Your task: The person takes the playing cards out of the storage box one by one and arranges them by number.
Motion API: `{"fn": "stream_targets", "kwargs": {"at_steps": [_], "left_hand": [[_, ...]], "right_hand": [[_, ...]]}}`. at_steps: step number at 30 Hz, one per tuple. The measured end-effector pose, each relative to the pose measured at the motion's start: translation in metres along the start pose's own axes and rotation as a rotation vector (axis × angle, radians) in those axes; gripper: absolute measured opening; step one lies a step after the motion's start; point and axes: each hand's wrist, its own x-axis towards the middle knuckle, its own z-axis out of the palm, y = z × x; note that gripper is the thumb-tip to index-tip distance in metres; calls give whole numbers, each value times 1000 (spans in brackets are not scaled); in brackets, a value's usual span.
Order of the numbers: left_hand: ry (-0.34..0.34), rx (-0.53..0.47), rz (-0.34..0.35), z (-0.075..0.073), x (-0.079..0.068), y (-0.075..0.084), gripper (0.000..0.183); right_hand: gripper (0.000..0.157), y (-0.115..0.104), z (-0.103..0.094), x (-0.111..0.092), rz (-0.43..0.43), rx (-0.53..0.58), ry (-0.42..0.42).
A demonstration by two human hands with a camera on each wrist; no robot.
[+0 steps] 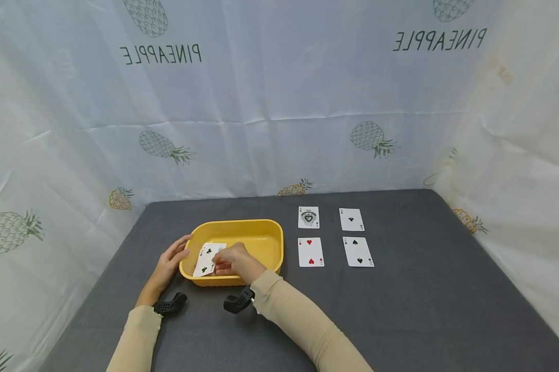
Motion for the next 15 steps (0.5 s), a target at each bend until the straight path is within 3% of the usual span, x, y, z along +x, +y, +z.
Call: {"fn": "stream_targets", "kwargs": {"at_steps": [6, 15], "left_hand": [[1, 5, 0, 1, 1, 1, 50], [10, 14, 10, 0, -1, 1, 49]], "right_hand": [[16, 1, 5, 3, -13, -58, 43], [17, 0, 3, 7, -16, -76, 45]]}}
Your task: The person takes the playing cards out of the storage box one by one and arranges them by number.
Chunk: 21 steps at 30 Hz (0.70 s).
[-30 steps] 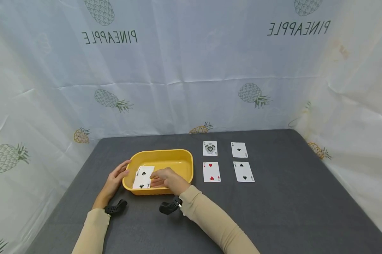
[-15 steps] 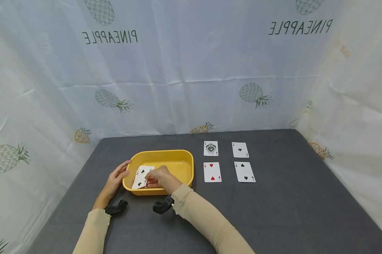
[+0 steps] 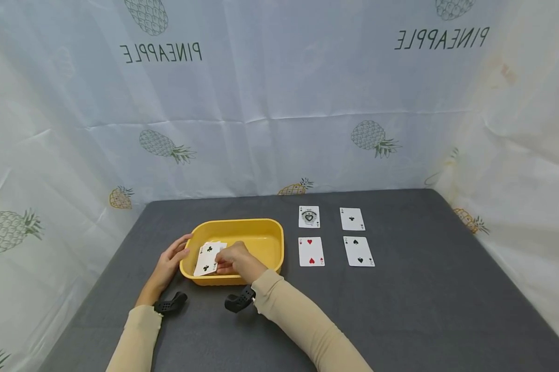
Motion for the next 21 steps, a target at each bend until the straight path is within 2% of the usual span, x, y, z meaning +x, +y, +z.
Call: {"fn": "stream_targets", "kwargs": {"at_steps": [6, 10, 14, 17, 21], "left_hand": [[-6, 3, 2, 0, 0, 1, 49], [-7, 18, -20, -1, 0, 3, 50], [-3, 25, -39, 0, -1, 4, 51], [-2, 22, -43, 0, -1, 4, 50], [-3, 25, -48, 1, -1, 4, 51]], "right_hand": [[17, -1, -6, -2, -19, -8, -11], [13, -3, -9, -1, -28, 12, -23], [11, 0, -22, -11, -107, -7, -105], [16, 3, -34, -19, -183, -39, -174], [20, 1, -45, -27, -215, -61, -190]]}}
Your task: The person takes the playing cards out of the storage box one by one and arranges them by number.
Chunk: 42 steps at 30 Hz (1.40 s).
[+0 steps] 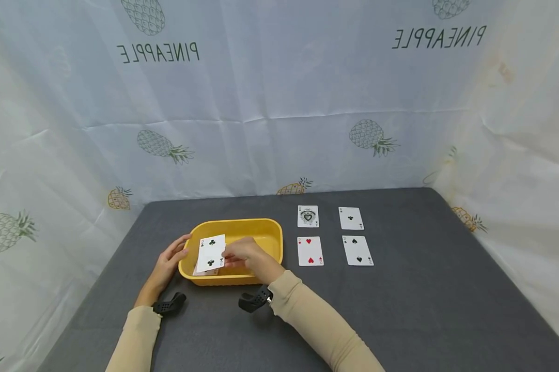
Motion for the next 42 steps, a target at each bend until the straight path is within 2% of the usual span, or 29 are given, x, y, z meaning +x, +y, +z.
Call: {"fn": "stream_targets", "kwargs": {"at_steps": [9, 15, 20, 27, 38, 42], "left_hand": [[3, -8, 7, 0, 0, -1, 51], [5, -22, 21, 0, 1, -2, 51], [2, -20, 47, 0, 0, -2, 51], [10, -19, 59, 0, -2, 0, 50], [5, -12, 39, 0, -1, -2, 50], [1, -8, 24, 0, 0, -2, 50]], "right_hand": [[23, -19, -12, -7, 11, 47, 74], [26, -25, -26, -17, -16, 38, 63], [26, -21, -41, -24, -52, 18, 74], [29, -14, -68, -32, -65, 35, 138], [34, -8, -114, -53, -143, -66, 256], [33, -2, -131, -62, -144, -112, 283]]}}
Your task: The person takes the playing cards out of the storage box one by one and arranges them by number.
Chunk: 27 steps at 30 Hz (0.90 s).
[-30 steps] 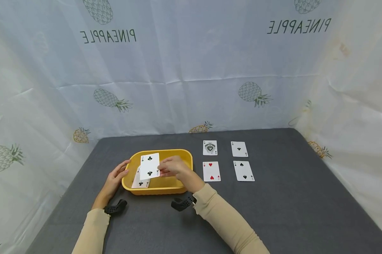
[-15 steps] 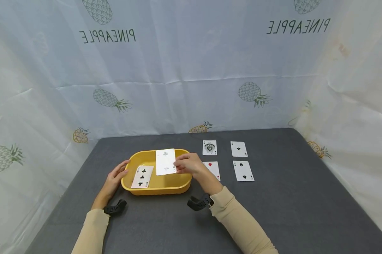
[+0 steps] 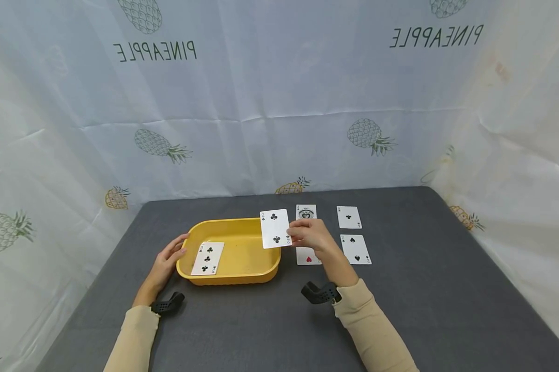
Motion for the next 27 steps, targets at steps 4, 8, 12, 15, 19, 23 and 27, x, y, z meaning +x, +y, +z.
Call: {"fn": "stream_targets", "kwargs": {"at_steps": [4, 8, 12, 15, 19, 23, 27], "left_hand": [[-1, -1, -8, 0, 0, 1, 50], [-4, -6, -4, 0, 0, 2, 51], [-7, -8, -1, 0, 0, 1, 51], [-5, -6, -8, 1, 0, 1, 51], [2, -6, -9, 0, -1, 2, 51], [4, -10, 17, 0, -2, 2, 50], [1, -9, 30, 0, -2, 2, 50]], "right_hand": [[36, 6, -16, -2, -4, 1, 12], [43, 12, -32, -2, -13, 21, 19], [46, 18, -48, -4, -7, -17, 40], [47, 21, -59, -6, 2, -55, 76], [46, 27, -75, -10, 4, -123, 131], [48, 33, -91, -15, 15, -179, 164], [50, 41, -106, -18, 52, -205, 182]]}}
